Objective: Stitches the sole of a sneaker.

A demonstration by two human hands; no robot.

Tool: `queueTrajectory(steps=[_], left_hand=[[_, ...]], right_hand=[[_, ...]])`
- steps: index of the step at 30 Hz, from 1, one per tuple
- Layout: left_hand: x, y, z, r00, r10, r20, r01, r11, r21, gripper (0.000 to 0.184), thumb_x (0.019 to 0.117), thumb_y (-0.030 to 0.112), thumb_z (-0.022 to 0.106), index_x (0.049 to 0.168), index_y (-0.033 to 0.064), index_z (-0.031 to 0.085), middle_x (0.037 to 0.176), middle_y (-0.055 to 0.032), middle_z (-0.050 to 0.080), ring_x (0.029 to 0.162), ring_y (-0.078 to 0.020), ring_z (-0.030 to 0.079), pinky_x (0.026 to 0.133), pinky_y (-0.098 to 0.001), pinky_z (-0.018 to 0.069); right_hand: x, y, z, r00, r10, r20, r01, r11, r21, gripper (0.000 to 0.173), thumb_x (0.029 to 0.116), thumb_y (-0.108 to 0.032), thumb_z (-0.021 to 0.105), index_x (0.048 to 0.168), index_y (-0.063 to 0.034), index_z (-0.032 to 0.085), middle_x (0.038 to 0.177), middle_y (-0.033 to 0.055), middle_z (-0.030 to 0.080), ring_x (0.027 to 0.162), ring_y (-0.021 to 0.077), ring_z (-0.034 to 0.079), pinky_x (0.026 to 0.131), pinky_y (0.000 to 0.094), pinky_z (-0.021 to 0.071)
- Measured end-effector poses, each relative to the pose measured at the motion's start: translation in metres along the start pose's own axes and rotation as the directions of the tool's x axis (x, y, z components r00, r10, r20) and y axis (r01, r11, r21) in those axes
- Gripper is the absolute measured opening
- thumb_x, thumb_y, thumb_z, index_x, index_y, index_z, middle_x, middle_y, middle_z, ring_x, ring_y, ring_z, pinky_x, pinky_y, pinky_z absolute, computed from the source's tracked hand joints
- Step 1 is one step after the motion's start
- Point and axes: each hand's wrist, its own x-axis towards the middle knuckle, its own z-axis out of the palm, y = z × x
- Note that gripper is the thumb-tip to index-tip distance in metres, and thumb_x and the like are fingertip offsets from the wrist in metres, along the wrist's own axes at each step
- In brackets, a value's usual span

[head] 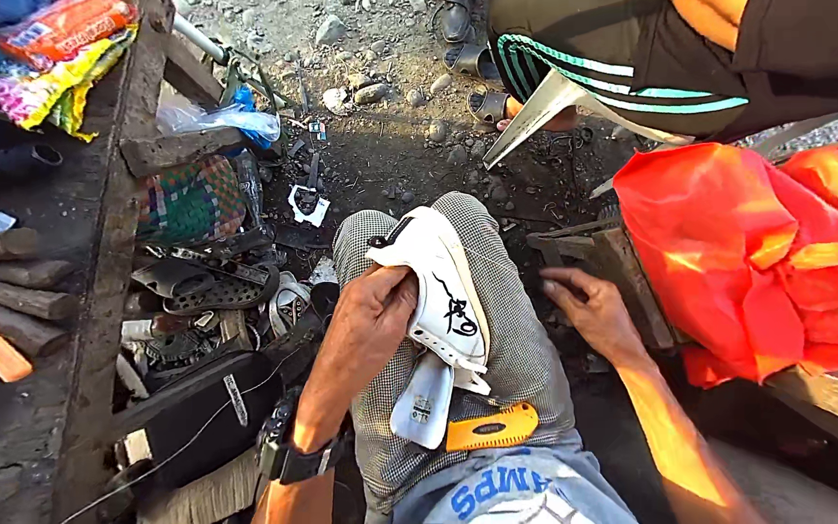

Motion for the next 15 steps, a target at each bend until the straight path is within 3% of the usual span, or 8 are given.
queueTrajectory(steps=[2, 5, 7, 8, 10, 15], left_hand=[[0.002, 0.0, -0.001, 1.0, -0.009, 0.012, 0.01, 0.996, -0.088, 0.02, 0.1016, 0.011, 0.055, 0.103, 0.0074, 0.075, 0.095, 0.0026, 0.073, 0.09, -0.0018, 0.069, 0.085, -0.0216, 0.0581], [0.002, -0.005, 0.001, 1.0, 0.016, 0.003, -0.016, 0.989, -0.149, 0.019, 0.1006, 0.008, 0.055, 0.103, 0.0056, 0.074, 0.096, 0.0012, 0.073, 0.09, -0.0045, 0.069, 0.084, -0.0236, 0.0589], [0.002, -0.006, 0.001, 1.0, 0.016, -0.01, -0.017, 0.987, -0.161, 0.017, 0.0998, 0.007, 0.057, 0.103, 0.0052, 0.074, 0.096, 0.0003, 0.073, 0.09, -0.0059, 0.069, 0.084, -0.025, 0.0596], [0.002, -0.006, 0.001, 1.0, 0.011, -0.024, -0.015, 0.987, -0.16, 0.016, 0.0989, 0.007, 0.058, 0.102, 0.0055, 0.074, 0.095, 0.0011, 0.073, 0.089, -0.0052, 0.07, 0.083, -0.0247, 0.0598], [0.003, -0.004, 0.003, 0.998, 0.006, -0.056, -0.015, 0.987, -0.16, 0.016, 0.0976, 0.006, 0.059, 0.1, 0.0057, 0.074, 0.094, 0.0026, 0.073, 0.087, -0.0037, 0.07, 0.082, -0.0237, 0.0598], [0.004, -0.003, 0.012, 0.986, 0.012, -0.168, -0.038, 0.987, -0.156, 0.018, 0.0922, -0.001, 0.056, 0.092, 0.005, 0.073, 0.086, 0.0051, 0.072, 0.081, -0.0003, 0.068, 0.076, -0.0197, 0.0584]], right_hand=[[0.01, -0.046, 0.012, 0.979, -0.184, -0.088, 0.201, 0.943, 0.266, 0.025, 0.1008, -0.021, 0.062, 0.116, -0.0033, 0.072, 0.104, 0.0006, 0.074, 0.067, -0.0007, 0.062, 0.057, 0.0184, 0.0538], [0.025, -0.083, 0.035, 0.918, -0.378, -0.118, 0.394, 0.842, 0.368, 0.025, 0.0983, -0.018, 0.067, 0.116, -0.0007, 0.072, 0.101, 0.0015, 0.072, 0.068, -0.0033, 0.056, 0.059, 0.0152, 0.0489], [0.034, -0.091, 0.043, 0.904, -0.425, -0.055, 0.418, 0.846, 0.33, 0.026, 0.0984, -0.021, 0.068, 0.117, -0.0036, 0.072, 0.103, 0.0016, 0.074, 0.079, 0.0, 0.065, 0.072, 0.0189, 0.0554], [0.038, -0.093, 0.045, 0.902, -0.43, -0.03, 0.414, 0.845, 0.34, 0.023, 0.0988, -0.022, 0.067, 0.112, -0.0041, 0.072, 0.097, 0.0003, 0.074, 0.082, 0.0003, 0.066, 0.075, 0.0188, 0.0567], [0.041, -0.094, 0.045, 0.91, -0.414, -0.008, 0.378, 0.822, 0.425, 0.017, 0.0996, -0.019, 0.065, 0.101, -0.0033, 0.072, 0.081, -0.0043, 0.067, 0.07, -0.0041, 0.057, 0.064, 0.0135, 0.0484], [0.041, -0.092, 0.051, 0.904, -0.427, -0.034, 0.385, 0.775, 0.501, 0.018, 0.1005, -0.01, 0.06, 0.1, 0.0027, 0.072, 0.082, -0.0023, 0.068, 0.071, -0.0062, 0.055, 0.065, 0.0112, 0.0457]])
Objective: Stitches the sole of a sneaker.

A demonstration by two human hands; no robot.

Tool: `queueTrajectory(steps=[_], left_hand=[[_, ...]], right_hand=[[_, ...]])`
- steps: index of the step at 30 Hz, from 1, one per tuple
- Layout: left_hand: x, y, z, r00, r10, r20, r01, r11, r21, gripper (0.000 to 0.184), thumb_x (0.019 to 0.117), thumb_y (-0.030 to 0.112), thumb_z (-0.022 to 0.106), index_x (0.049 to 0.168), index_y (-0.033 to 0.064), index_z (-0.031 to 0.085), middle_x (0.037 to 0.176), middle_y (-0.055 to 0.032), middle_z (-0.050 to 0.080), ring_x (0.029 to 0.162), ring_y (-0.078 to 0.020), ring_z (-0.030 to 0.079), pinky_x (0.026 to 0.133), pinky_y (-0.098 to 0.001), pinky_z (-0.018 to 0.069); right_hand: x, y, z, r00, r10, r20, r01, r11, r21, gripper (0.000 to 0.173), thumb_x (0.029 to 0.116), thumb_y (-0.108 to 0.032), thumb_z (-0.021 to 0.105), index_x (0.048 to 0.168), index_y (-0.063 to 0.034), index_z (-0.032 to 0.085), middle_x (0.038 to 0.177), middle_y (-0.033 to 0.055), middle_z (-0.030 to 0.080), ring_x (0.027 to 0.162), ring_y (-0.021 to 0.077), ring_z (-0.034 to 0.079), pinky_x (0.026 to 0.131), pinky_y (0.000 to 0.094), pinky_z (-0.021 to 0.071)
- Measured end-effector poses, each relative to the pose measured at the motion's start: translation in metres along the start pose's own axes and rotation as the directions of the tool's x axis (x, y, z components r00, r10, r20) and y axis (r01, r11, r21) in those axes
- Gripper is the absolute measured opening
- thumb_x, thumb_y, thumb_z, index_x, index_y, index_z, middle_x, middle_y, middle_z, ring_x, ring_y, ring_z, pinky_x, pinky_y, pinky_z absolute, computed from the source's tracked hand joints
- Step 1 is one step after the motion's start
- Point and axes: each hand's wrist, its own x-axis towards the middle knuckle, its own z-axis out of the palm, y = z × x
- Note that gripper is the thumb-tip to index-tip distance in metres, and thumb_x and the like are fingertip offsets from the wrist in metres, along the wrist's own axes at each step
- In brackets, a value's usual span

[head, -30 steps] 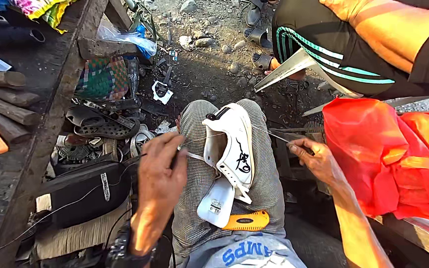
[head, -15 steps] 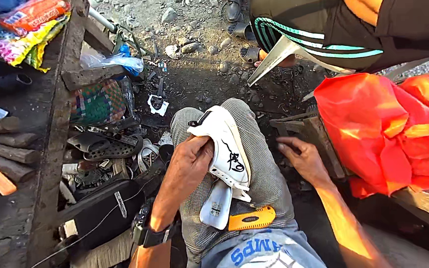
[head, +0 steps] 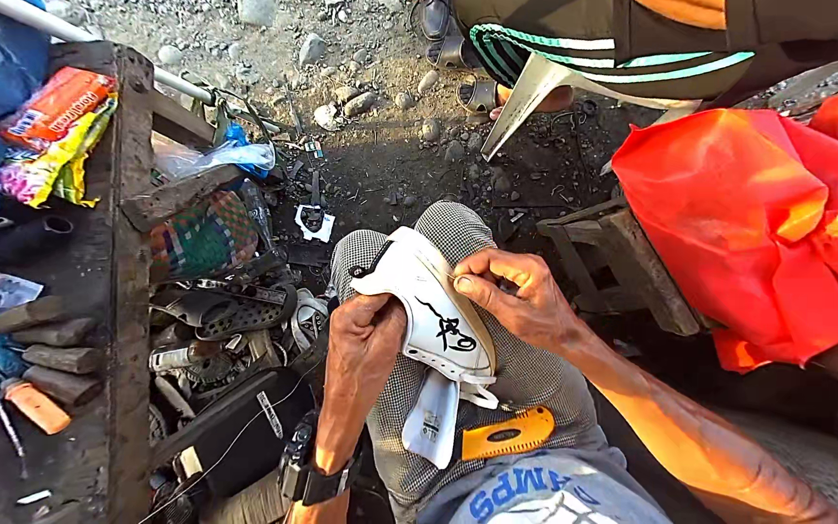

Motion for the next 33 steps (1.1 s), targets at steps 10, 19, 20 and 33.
queueTrajectory(steps=[10, 19, 20, 33], left_hand=[[0.013, 0.001, -0.021, 0.972, -0.075, 0.221, 0.005, 0.954, 0.299, 0.02, 0.0895, 0.008, 0.055, 0.079, 0.0108, 0.072, 0.076, 0.0075, 0.069, 0.074, 0.0051, 0.064, 0.069, -0.018, 0.0526], [-0.012, 0.024, 0.01, 0.956, -0.256, 0.147, 0.294, 0.849, -0.438, 0.015, 0.0933, 0.012, 0.071, 0.106, 0.0047, 0.068, 0.099, -0.0044, 0.074, 0.093, -0.0123, 0.071, 0.087, -0.0319, 0.0599], [-0.013, 0.023, 0.019, 0.963, -0.265, 0.042, 0.254, 0.853, -0.456, 0.008, 0.0938, 0.007, 0.068, 0.101, 0.0033, 0.069, 0.095, -0.0053, 0.074, 0.089, -0.0125, 0.072, 0.085, -0.0318, 0.0608], [-0.009, 0.014, 0.032, 0.947, -0.283, -0.155, 0.159, 0.828, -0.538, 0.005, 0.0891, -0.001, 0.068, 0.092, 0.0023, 0.07, 0.088, -0.0088, 0.075, 0.082, -0.0145, 0.073, 0.079, -0.0326, 0.0626]], right_hand=[[0.01, -0.005, -0.002, 0.99, 0.094, 0.107, -0.081, 0.989, -0.125, 0.018, 0.1014, -0.019, 0.061, 0.097, -0.0053, 0.07, 0.077, -0.0048, 0.063, 0.069, -0.0041, 0.056, 0.065, 0.013, 0.0463], [-0.008, -0.021, -0.075, 0.947, 0.259, 0.191, -0.201, 0.94, -0.276, 0.047, 0.1014, -0.028, 0.063, 0.145, -0.0127, 0.058, 0.113, -0.0005, 0.073, 0.093, 0.0052, 0.069, 0.083, 0.0244, 0.0595], [-0.01, -0.018, -0.067, 0.957, 0.199, 0.209, -0.156, 0.966, -0.207, 0.041, 0.1011, -0.025, 0.065, 0.138, -0.0076, 0.063, 0.111, 0.0014, 0.073, 0.095, 0.005, 0.069, 0.085, 0.0231, 0.0591], [0.007, 0.009, -0.017, 0.971, -0.177, 0.162, 0.213, 0.948, -0.237, 0.021, 0.1014, -0.02, 0.062, 0.109, -0.0107, 0.079, 0.091, -0.0023, 0.072, 0.083, 0.0018, 0.065, 0.072, 0.0203, 0.0547]])
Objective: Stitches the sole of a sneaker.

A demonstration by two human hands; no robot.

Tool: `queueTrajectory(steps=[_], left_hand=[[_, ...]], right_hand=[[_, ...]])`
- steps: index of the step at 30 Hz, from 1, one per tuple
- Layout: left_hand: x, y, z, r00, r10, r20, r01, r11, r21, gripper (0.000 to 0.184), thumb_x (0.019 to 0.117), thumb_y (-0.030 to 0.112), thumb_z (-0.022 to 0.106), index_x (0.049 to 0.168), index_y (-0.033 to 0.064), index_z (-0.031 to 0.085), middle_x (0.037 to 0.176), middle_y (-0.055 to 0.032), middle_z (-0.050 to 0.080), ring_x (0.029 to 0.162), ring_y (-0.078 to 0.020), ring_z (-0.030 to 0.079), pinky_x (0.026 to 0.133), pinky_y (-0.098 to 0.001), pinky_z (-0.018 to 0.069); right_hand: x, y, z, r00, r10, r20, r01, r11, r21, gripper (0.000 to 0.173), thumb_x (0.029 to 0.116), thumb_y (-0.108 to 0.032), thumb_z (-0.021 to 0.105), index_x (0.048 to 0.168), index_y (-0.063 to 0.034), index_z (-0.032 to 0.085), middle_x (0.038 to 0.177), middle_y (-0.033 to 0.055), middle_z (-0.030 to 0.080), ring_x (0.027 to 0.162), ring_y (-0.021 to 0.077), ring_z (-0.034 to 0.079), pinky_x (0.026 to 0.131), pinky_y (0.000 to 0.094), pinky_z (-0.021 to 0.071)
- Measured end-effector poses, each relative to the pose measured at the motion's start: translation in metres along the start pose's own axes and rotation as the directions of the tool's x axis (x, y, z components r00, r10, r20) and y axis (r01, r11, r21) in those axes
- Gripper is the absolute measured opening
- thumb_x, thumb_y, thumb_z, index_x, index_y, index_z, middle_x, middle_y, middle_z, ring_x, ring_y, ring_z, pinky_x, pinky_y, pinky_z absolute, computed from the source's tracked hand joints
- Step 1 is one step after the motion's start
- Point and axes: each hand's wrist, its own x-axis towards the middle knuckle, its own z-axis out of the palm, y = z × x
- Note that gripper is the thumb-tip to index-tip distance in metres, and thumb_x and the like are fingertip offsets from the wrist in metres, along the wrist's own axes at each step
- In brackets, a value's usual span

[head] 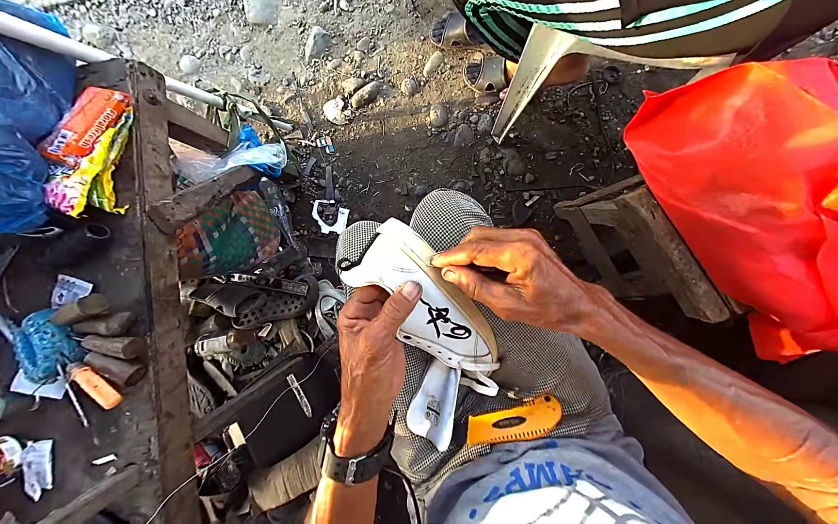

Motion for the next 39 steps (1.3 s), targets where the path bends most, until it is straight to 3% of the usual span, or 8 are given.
queueTrajectory(steps=[6, 13, 23, 28, 31, 34, 37, 39], left_hand=[[0.002, -0.002, -0.001, 1.0, 0.003, 0.023, -0.003, 1.0, -0.023, 0.005, 0.0882, -0.001, 0.069, 0.088, 0.0033, 0.072, 0.086, -0.0084, 0.075, 0.082, -0.0138, 0.073, 0.079, -0.0318, 0.0622], [0.004, -0.005, 0.002, 1.0, 0.008, 0.024, -0.007, 0.999, -0.046, 0.008, 0.0878, -0.001, 0.068, 0.085, 0.0037, 0.073, 0.084, -0.0075, 0.075, 0.08, -0.0131, 0.073, 0.077, -0.0317, 0.0618], [0.008, -0.009, 0.002, 0.999, 0.022, -0.029, -0.024, 0.997, -0.073, 0.007, 0.0859, -0.002, 0.068, 0.082, 0.0021, 0.071, 0.081, -0.0068, 0.073, 0.076, -0.0119, 0.07, 0.074, -0.0296, 0.0598], [0.01, -0.01, -0.001, 0.999, 0.038, -0.006, -0.039, 0.994, -0.1, 0.007, 0.0867, -0.004, 0.067, 0.088, -0.0003, 0.072, 0.086, -0.0084, 0.074, 0.082, -0.0133, 0.071, 0.079, -0.0301, 0.0601], [0.012, -0.01, -0.004, 0.999, 0.025, 0.023, -0.023, 0.993, -0.115, 0.005, 0.0874, -0.003, 0.068, 0.088, -0.0003, 0.072, 0.086, -0.0088, 0.074, 0.083, -0.0138, 0.071, 0.08, -0.031, 0.06], [0.011, 0.003, -0.014, 0.988, -0.008, 0.156, 0.006, 1.0, 0.009, 0.004, 0.0919, 0.002, 0.068, 0.094, 0.0003, 0.071, 0.088, -0.0065, 0.073, 0.082, -0.012, 0.07, 0.079, -0.0298, 0.0592], [0.012, 0.024, -0.034, 0.923, -0.089, 0.373, -0.041, 0.944, 0.327, 0.019, 0.1001, 0.018, 0.064, 0.113, 0.004, 0.065, 0.096, 0.0004, 0.072, 0.087, -0.0081, 0.069, 0.08, -0.0268, 0.0587], [0.011, 0.032, -0.052, 0.905, -0.128, 0.405, -0.081, 0.883, 0.461, 0.023, 0.0976, 0.024, 0.067, 0.112, 0.0057, 0.069, 0.09, 0.002, 0.072, 0.077, -0.0076, 0.068, 0.069, -0.0256, 0.0585]], right_hand=[[0.006, -0.001, -0.007, 0.998, -0.049, 0.049, 0.053, 0.996, -0.072, 0.02, 0.1002, -0.019, 0.062, 0.106, -0.0107, 0.079, 0.09, -0.0022, 0.072, 0.081, 0.0025, 0.065, 0.07, 0.0213, 0.054], [0.035, -0.021, -0.029, 0.945, -0.078, 0.319, 0.194, 0.917, -0.349, 0.025, 0.0998, -0.023, 0.055, 0.102, -0.0154, 0.078, 0.083, -0.0018, 0.07, 0.076, 0.0096, 0.067, 0.061, 0.0294, 0.0501], [0.083, -0.053, -0.024, 0.773, 0.109, 0.625, 0.303, 0.802, -0.514, 0.019, 0.0949, -0.021, 0.054, 0.086, -0.0128, 0.068, 0.066, 0.0002, 0.057, 0.061, 0.0173, 0.059, 0.051, 0.0367, 0.0412], [0.098, -0.069, -0.011, 0.676, 0.275, 0.683, 0.273, 0.768, -0.579, 0.016, 0.097, -0.019, 0.053, 0.094, -0.0089, 0.065, 0.071, 0.0045, 0.058, 0.067, 0.0229, 0.061, 0.056, 0.0413, 0.0433], [0.097, -0.068, -0.008, 0.686, 0.265, 0.678, 0.273, 0.77, -0.577, 0.015, 0.0966, -0.018, 0.054, 0.094, -0.0077, 0.065, 0.072, 0.0058, 0.058, 0.068, 0.0243, 0.062, 0.057, 0.0419, 0.0435], [0.089, -0.058, -0.014, 0.74, 0.147, 0.657, 0.33, 0.772, -0.544, 0.017, 0.0964, -0.018, 0.051, 0.09, -0.0088, 0.064, 0.068, 0.004, 0.057, 0.063, 0.0221, 0.061, 0.052, 0.0397, 0.0433], [0.081, -0.057, -0.023, 0.76, 0.093, 0.643, 0.363, 0.76, -0.539, 0.022, 0.1009, -0.019, 0.048, 0.096, -0.0077, 0.066, 0.075, 0.006, 0.061, 0.068, 0.0238, 0.064, 0.055, 0.0405, 0.0467], [0.075, -0.056, -0.026, 0.776, 0.064, 0.627, 0.376, 0.752, -0.541, 0.023, 0.1027, -0.02, 0.049, 0.099, -0.0075, 0.068, 0.08, 0.0073, 0.065, 0.073, 0.025, 0.067, 0.057, 0.0409, 0.0491]])
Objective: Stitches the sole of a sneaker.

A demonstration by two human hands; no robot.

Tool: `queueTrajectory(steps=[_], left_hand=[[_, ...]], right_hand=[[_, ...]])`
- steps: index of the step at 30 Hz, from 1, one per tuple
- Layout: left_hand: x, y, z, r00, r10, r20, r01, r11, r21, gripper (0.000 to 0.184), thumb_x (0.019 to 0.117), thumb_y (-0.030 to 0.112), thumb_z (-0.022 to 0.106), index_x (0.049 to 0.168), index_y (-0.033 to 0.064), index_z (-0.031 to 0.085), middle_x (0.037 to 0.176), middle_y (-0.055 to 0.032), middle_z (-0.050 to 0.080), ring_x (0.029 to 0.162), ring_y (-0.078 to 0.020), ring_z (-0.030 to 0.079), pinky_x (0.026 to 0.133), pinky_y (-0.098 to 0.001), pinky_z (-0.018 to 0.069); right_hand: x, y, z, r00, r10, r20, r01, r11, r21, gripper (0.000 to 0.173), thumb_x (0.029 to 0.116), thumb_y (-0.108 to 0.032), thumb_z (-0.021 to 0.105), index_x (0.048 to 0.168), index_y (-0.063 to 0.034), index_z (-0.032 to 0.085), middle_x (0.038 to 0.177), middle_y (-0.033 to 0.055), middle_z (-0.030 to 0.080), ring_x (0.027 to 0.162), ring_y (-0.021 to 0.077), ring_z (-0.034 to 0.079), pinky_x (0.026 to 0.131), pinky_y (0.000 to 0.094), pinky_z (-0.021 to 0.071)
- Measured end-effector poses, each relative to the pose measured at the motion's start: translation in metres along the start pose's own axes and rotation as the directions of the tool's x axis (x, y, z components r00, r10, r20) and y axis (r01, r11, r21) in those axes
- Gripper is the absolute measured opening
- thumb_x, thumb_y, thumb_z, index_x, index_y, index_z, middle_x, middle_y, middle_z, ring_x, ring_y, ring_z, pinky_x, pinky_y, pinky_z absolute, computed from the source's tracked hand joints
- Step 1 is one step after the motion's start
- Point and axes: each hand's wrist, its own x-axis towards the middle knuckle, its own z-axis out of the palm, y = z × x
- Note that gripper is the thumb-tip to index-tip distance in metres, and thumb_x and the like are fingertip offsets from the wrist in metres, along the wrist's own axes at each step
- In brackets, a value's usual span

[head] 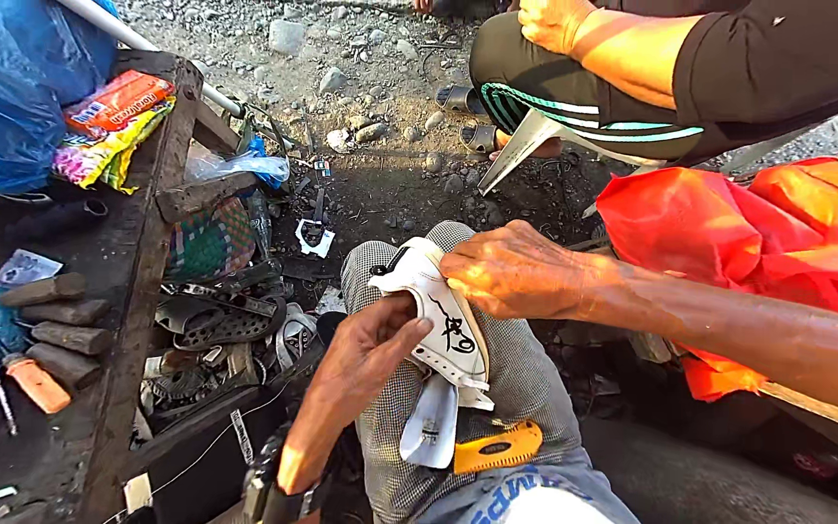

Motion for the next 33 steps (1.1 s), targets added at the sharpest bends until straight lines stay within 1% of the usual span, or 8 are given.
queueTrajectory(steps=[5, 9, 12, 15, 17, 19, 23, 33], left_hand=[[-0.019, -0.005, -0.023, 0.983, 0.13, -0.129, -0.105, 0.978, 0.179, 0.012, 0.0939, 0.022, 0.072, 0.098, 0.0123, 0.076, 0.087, 0.0064, 0.07, 0.071, -0.0023, 0.065, 0.063, -0.0172, 0.0547], [-0.024, -0.002, -0.027, 0.901, 0.376, -0.215, -0.306, 0.904, 0.298, 0.011, 0.0896, 0.034, 0.076, 0.088, 0.0233, 0.079, 0.124, 0.0039, 0.068, 0.12, -0.0142, 0.059, 0.101, -0.0315, 0.0481], [-0.02, -0.001, -0.017, 0.89, 0.436, -0.132, -0.455, 0.849, -0.268, 0.009, 0.0931, 0.03, 0.072, 0.094, 0.0229, 0.077, 0.123, 0.004, 0.067, 0.115, -0.0096, 0.061, 0.096, -0.0245, 0.0515], [-0.011, -0.009, -0.002, 0.916, 0.401, -0.03, -0.3, 0.632, -0.715, 0.015, 0.0951, 0.032, 0.069, 0.097, 0.0185, 0.075, 0.105, -0.0006, 0.072, 0.09, -0.0113, 0.07, 0.077, -0.0258, 0.0585], [-0.002, -0.019, -0.005, 0.941, 0.332, -0.069, -0.309, 0.753, -0.581, 0.015, 0.099, 0.025, 0.065, 0.101, 0.0168, 0.077, 0.102, -0.0002, 0.074, 0.089, -0.0104, 0.071, 0.08, -0.027, 0.0593], [0.005, -0.023, -0.002, 0.951, 0.281, -0.127, -0.303, 0.928, -0.216, 0.014, 0.0988, 0.017, 0.065, 0.103, 0.0099, 0.076, 0.101, -0.0016, 0.073, 0.091, -0.011, 0.069, 0.083, -0.0295, 0.0593], [0.012, -0.009, 0.021, 0.942, 0.264, -0.207, -0.186, 0.923, 0.336, 0.016, 0.0938, 0.009, 0.061, 0.092, 0.0073, 0.078, 0.093, -0.0009, 0.071, 0.089, -0.0024, 0.066, 0.081, -0.0186, 0.0544], [0.02, -0.01, 0.041, 0.923, 0.236, -0.304, -0.218, 0.972, 0.091, 0.018, 0.0935, 0.0, 0.059, 0.087, 0.0044, 0.075, 0.081, 0.0036, 0.07, 0.076, 0.0006, 0.065, 0.073, -0.0169, 0.0551]], right_hand=[[-0.007, 0.002, 0.006, 0.996, -0.026, -0.081, 0.026, 1.0, -0.001, 0.024, 0.1027, -0.02, 0.049, 0.097, -0.0072, 0.068, 0.079, 0.008, 0.065, 0.072, 0.0249, 0.066, 0.056, 0.0405, 0.0485], [-0.011, 0.003, 0.01, 0.993, -0.025, -0.116, 0.025, 1.0, 0.001, 0.023, 0.1026, -0.02, 0.05, 0.098, -0.0071, 0.069, 0.079, 0.008, 0.065, 0.072, 0.0253, 0.067, 0.055, 0.0405, 0.0485], [-0.011, 0.004, 0.012, 0.989, -0.03, -0.143, 0.029, 1.0, -0.009, 0.023, 0.1024, -0.02, 0.05, 0.098, -0.0071, 0.069, 0.078, 0.0077, 0.065, 0.071, 0.0252, 0.067, 0.055, 0.0402, 0.0487], [-0.011, 0.004, 0.012, 0.99, -0.022, -0.142, 0.023, 1.0, 0.004, 0.024, 0.1029, -0.021, 0.05, 0.098, -0.0072, 0.069, 0.079, 0.0078, 0.065, 0.072, 0.0251, 0.067, 0.056, 0.04, 0.0484], [-0.012, 0.003, 0.013, 0.989, -0.011, -0.145, 0.013, 1.0, 0.017, 0.024, 0.1027, -0.021, 0.05, 0.098, -0.0079, 0.07, 0.079, 0.0076, 0.066, 0.073, 0.0249, 0.067, 0.056, 0.0401, 0.0484], [-0.012, 0.003, 0.013, 0.99, -0.004, -0.143, 0.008, 1.0, 0.023, 0.024, 0.1027, -0.021, 0.05, 0.099, -0.0081, 0.07, 0.08, 0.0076, 0.066, 0.073, 0.0248, 0.067, 0.057, 0.0404, 0.0488], [-0.011, 0.002, 0.011, 0.993, 0.004, -0.118, 0.0, 0.999, 0.032, 0.024, 0.1023, -0.02, 0.05, 0.097, -0.0077, 0.069, 0.078, 0.0077, 0.065, 0.072, 0.0253, 0.067, 0.056, 0.0411, 0.0475], [-0.004, 0.009, 0.004, 0.998, -0.043, -0.055, 0.047, 0.997, 0.059, 0.021, 0.0985, -0.017, 0.05, 0.092, -0.007, 0.067, 0.073, 0.0063, 0.061, 0.067, 0.0225, 0.064, 0.055, 0.0397, 0.0457]])
